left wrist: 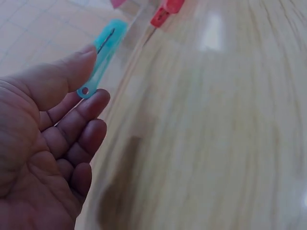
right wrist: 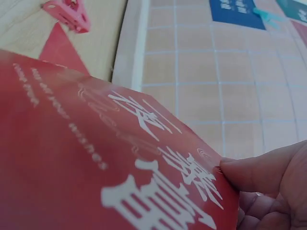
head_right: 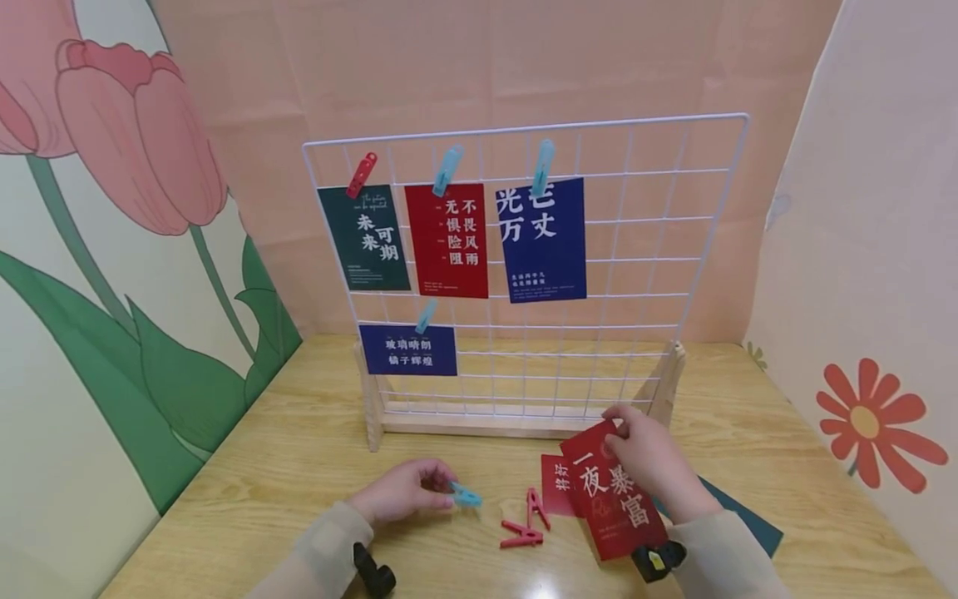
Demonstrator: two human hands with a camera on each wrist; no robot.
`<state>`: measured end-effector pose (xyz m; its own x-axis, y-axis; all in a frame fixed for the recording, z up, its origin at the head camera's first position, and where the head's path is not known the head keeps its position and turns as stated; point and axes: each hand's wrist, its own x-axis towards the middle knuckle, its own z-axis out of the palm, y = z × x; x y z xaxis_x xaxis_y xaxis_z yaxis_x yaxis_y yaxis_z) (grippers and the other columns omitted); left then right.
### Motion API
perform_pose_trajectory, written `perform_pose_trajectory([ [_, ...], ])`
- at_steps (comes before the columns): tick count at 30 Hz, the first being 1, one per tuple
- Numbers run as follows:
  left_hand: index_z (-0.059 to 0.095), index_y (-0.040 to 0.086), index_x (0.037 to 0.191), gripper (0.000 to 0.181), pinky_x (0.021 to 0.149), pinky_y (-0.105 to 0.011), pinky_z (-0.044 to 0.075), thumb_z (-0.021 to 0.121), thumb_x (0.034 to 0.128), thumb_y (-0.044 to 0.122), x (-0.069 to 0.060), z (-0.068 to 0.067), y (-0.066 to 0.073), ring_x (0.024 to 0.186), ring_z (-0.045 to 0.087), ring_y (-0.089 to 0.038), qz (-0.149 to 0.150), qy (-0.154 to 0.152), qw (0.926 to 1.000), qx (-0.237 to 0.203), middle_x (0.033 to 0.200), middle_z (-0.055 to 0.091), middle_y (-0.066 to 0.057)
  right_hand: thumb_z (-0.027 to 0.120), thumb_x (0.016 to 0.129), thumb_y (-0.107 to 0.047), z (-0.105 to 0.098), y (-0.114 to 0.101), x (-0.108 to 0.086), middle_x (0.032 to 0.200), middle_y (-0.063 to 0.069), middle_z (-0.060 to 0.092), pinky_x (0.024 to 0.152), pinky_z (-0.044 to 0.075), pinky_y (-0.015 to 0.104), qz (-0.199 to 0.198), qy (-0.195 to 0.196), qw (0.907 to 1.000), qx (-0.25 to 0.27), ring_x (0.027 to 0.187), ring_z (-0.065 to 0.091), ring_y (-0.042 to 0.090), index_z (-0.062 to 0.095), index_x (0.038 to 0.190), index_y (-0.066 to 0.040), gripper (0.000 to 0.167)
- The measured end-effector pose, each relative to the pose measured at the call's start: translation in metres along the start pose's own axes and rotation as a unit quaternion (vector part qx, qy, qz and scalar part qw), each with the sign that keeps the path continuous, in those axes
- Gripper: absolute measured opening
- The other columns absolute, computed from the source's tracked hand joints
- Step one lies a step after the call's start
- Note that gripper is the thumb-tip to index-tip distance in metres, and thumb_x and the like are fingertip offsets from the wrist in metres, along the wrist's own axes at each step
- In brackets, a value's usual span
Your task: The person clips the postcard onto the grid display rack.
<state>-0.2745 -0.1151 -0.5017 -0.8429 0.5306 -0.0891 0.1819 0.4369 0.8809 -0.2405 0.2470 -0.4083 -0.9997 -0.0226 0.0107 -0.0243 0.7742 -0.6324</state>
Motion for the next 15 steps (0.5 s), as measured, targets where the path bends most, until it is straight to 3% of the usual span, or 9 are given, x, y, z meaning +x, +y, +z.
perform_pose_trajectory([
  [5,0.067,0.019,0.101,0.021,0.080,-0.031,0.046,0.075,0.0830,0.026,-0.002,-0.006,0.005,0.089,0.056,-0.013,0.008,0.019,0.9997,0.014,0.093,0.062,0.005,0.056,0.097,-0.014,-0.002,-0.007,-0.004,0.098,0.016,0.060,0.061,0.052,0.036,0.000,0.023,0.9996,0.016,0.079,0.059,0.024,0.049,0.129,0.000,0.036],
  [15,0.067,0.011,0.105,0.023,0.073,-0.030,0.050,0.075,0.0840,0.017,-0.006,-0.014,0.017,0.086,0.058,-0.018,-0.003,0.047,0.9974,-0.054,0.093,0.064,-0.001,0.054,0.100,-0.023,-0.007,-0.018,-0.009,0.104,0.016,0.061,0.072,0.054,0.035,-0.016,0.062,0.9921,0.108,0.089,0.059,0.025,0.047,0.127,0.000,0.037],
])
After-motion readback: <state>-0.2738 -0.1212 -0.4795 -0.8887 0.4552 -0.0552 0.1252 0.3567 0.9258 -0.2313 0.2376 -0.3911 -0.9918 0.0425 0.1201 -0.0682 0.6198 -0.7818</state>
